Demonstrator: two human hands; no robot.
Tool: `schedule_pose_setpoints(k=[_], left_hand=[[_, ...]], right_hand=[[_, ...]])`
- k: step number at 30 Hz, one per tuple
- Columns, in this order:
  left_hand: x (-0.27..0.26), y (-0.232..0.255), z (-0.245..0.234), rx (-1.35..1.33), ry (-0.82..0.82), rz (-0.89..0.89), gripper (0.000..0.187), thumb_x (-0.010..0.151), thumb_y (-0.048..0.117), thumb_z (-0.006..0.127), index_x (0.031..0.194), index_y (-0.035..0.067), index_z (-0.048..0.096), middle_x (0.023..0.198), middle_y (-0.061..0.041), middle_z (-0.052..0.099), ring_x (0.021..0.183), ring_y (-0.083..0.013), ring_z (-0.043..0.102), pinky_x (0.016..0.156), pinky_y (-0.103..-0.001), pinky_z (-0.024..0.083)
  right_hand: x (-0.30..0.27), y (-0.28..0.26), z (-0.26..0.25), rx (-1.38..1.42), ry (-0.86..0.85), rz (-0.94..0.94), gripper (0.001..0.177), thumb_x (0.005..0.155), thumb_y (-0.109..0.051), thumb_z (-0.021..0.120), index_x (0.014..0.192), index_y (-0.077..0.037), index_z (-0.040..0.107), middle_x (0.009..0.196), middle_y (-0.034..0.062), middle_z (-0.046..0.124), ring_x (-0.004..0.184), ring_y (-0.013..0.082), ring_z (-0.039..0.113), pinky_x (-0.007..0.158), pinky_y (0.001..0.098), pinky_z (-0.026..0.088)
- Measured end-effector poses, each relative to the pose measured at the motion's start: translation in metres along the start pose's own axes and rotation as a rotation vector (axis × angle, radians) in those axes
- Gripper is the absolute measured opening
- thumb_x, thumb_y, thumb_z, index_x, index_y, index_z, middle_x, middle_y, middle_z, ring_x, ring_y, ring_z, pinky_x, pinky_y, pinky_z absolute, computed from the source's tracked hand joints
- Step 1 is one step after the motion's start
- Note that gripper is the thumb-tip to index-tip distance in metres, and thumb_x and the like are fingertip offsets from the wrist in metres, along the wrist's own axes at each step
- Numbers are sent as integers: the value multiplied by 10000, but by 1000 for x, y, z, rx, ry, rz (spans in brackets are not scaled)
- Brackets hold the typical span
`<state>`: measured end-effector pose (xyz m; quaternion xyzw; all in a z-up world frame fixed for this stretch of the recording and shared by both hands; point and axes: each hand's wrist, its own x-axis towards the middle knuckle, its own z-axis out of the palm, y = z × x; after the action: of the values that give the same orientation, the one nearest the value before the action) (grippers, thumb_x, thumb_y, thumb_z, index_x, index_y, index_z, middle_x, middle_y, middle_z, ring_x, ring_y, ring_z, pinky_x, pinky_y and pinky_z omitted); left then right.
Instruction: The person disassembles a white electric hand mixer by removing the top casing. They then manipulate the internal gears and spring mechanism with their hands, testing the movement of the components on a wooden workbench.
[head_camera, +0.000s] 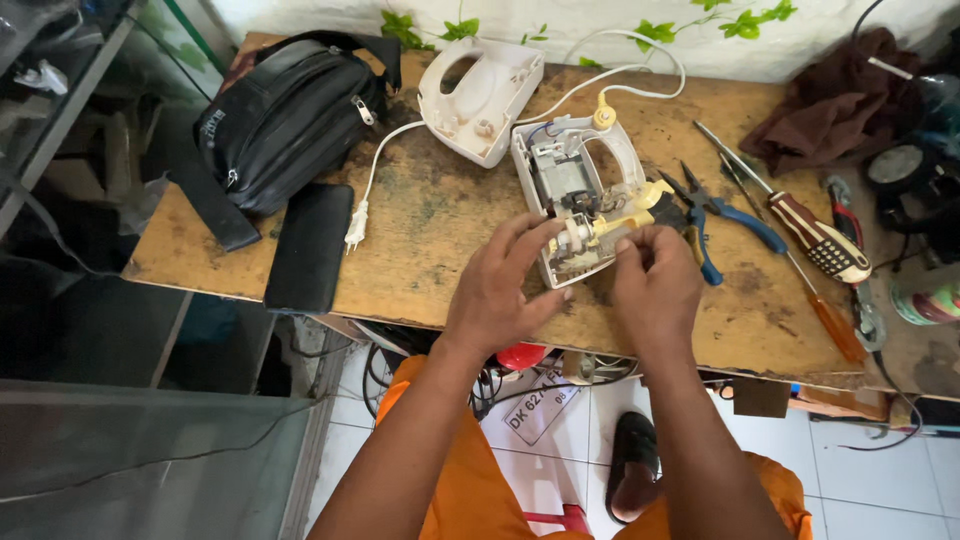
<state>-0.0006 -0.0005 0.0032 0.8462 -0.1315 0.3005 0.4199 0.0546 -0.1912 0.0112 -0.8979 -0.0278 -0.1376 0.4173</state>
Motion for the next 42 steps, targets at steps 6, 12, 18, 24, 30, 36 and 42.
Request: schedule_pose_setpoints(k=[6, 12, 18, 24, 30, 36, 42], left_hand=[[4, -3, 0, -21, 12, 11, 721, 719, 301, 868, 1381, 173, 615, 1282, -145, 618, 1108, -442, 687, 910, -539, 567], [4, -2, -1, -9, 3, 25, 707, 728, 307, 856, 1377, 164, 610, 1299, -143, 605, 1134, -434, 680, 936, -534, 562], [1, -1, 0, -7, -1, 7, 697, 749, 324, 847, 1384, 165, 609, 1300, -136, 610, 1151, -420, 677, 949, -527, 558], [2, 0, 1, -20, 11, 3, 703, 727, 303, 868, 1368, 166, 617, 1295, -125, 613, 1151, -408, 679, 950, -523, 561], [2, -1, 1, -39, 8, -4, 700, 750, 282, 860, 1389, 147, 609, 1304, -156, 611, 1177, -434, 665, 983, -534, 549], [1, 2, 0, -77, -20, -67, 705, 753, 252, 865, 1404, 146, 616, 1343, -166, 615, 1242, -417, 642, 1029, -512, 529], [5, 3, -1, -110, -49, -105, 698, 766, 268, 872, 1398, 119, 617, 1354, -180, 610, 1266, -434, 620, 1069, -524, 507]], right_hand=[[4, 13, 0, -76, 34, -247, 93, 995, -123, 688, 1025, -40, 663, 918, 189, 616, 1001, 439, 647, 910, 497, 504], [11, 7, -8, -126, -111, -244, 104, 958, -171, 723, 969, -72, 697, 875, 165, 625, 989, 413, 654, 892, 481, 508], [16, 7, -13, -180, -162, -108, 136, 954, -268, 702, 1000, -141, 718, 899, 123, 653, 1018, 375, 669, 928, 477, 511], [15, 16, -16, -150, -80, -139, 136, 1008, -212, 651, 1092, -106, 668, 981, 129, 619, 1083, 385, 638, 983, 470, 488], [8, -3, -39, -61, -13, -142, 66, 1020, -135, 696, 1053, -80, 683, 912, 139, 610, 963, 388, 665, 874, 481, 520], [9, 13, -16, 343, 33, 102, 56, 992, -126, 714, 1030, -90, 734, 813, 63, 648, 786, 164, 640, 733, 326, 535], [3, 0, -5, 450, 34, 134, 46, 956, -106, 726, 964, -61, 731, 866, 113, 655, 853, 185, 631, 817, 349, 535]])
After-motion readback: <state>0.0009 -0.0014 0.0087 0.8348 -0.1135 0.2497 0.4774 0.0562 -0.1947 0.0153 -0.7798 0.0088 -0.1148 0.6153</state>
